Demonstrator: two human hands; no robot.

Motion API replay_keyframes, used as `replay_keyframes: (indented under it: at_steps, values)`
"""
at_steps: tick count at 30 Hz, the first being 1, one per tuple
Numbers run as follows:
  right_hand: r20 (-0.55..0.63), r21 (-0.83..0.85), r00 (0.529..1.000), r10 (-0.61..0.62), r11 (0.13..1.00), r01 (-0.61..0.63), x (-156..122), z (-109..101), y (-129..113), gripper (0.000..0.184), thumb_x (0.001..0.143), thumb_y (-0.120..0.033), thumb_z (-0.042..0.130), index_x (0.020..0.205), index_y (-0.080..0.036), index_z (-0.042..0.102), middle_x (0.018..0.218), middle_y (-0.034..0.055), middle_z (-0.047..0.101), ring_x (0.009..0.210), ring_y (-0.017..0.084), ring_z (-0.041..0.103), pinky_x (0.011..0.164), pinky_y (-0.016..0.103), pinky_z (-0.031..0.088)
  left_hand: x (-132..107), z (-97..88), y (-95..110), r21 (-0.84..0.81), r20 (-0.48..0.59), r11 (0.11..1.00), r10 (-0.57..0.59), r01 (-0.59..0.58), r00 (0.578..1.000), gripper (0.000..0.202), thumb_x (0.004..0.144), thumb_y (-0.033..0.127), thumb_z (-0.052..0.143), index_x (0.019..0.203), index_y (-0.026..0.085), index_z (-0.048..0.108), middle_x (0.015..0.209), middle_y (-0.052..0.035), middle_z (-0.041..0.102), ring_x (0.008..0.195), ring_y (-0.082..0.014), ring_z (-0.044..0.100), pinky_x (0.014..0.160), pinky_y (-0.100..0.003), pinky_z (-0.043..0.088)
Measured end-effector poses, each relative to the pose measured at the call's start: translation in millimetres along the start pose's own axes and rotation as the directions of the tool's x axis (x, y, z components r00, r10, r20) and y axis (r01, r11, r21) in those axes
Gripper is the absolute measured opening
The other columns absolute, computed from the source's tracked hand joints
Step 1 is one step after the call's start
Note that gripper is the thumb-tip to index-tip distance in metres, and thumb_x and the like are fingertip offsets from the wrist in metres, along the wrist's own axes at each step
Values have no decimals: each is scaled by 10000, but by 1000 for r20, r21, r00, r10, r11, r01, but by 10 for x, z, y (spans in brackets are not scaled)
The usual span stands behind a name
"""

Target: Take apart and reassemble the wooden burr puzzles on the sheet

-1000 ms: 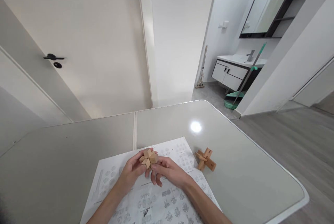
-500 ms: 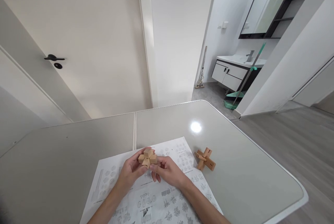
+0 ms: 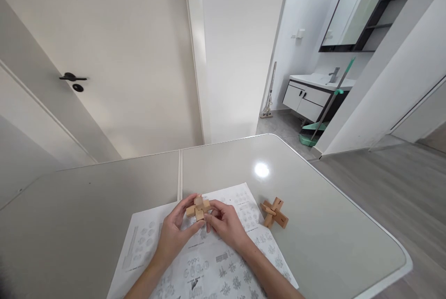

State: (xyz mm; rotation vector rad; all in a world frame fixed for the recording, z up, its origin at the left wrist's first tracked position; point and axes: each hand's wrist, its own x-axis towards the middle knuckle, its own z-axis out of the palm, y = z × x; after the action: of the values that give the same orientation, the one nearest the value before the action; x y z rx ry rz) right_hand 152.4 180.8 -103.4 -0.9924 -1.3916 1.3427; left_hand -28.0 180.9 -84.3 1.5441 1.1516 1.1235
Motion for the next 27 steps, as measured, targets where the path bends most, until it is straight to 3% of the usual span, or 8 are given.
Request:
replay_keyframes:
  at_steps: [4,8,11,17,22,24,27]
  values:
    - [24,46,1000,-20,999,19,8,2,25,278,939,-453,653,1083,-217,677,598,-28,643,503,134,517,515,256,372,6,-3,-22,43,-1,999,23,-23,1000,563,789,318,806,1320,270,626,1337,-64,690,1286,-293,614,1102,-423,493]
    - [62,191,998,-18,982,6,10,9,17,340,929,-476,671,1168,-263,557,901,14,711,589,143,621,519,253,429,12,2,-53,83,-26,996,31,-29,999,574,766,314,819,1306,260,630,1300,-69,711,1241,-298,644,1073,-424,513]
    - [110,240,994,-25,971,-3,-6,1,-53,405,935,-490,658,1256,-287,518,1031,29,686,651,139,611,562,266,492,12,3,-46,113,-10,993,37,-36,999,558,778,319,809,1303,264,631,1290,-69,718,1223,-297,656,1055,-425,526]
    - [69,152,998,-10,988,-1,-4,-22,-97,378,959,-518,618,1237,-263,630,891,20,667,722,173,593,600,279,499,17,4,-30,226,10,970,86,-86,996,540,775,311,813,1285,281,640,1280,-51,724,1194,-289,675,1031,-432,546]
    - [-53,52,992,-116,992,119,37,-73,-24,334,912,-524,684,1099,-248,716,1214,78,638,1089,257,600,866,339,507,7,32,-56,334,30,929,159,-159,987,537,766,286,824,1269,287,637,1246,-46,728,1155,-284,691,1004,-439,561]
    - [-83,89,992,-97,991,104,45,-97,-34,338,918,-534,674,1080,-241,715,1147,69,656,1050,247,603,889,343,489,1,32,-54,386,60,900,193,-201,979,531,774,272,814,1271,296,630,1245,-46,720,1146,-282,688,982,-437,570]
    - [-132,142,991,-13,989,32,49,-115,-62,378,916,-577,654,1043,-223,700,898,23,659,825,197,580,795,314,467,6,-37,-55,485,113,834,238,-262,965,513,797,276,792,1277,308,615,1254,-43,705,1178,-285,658,998,-447,558]
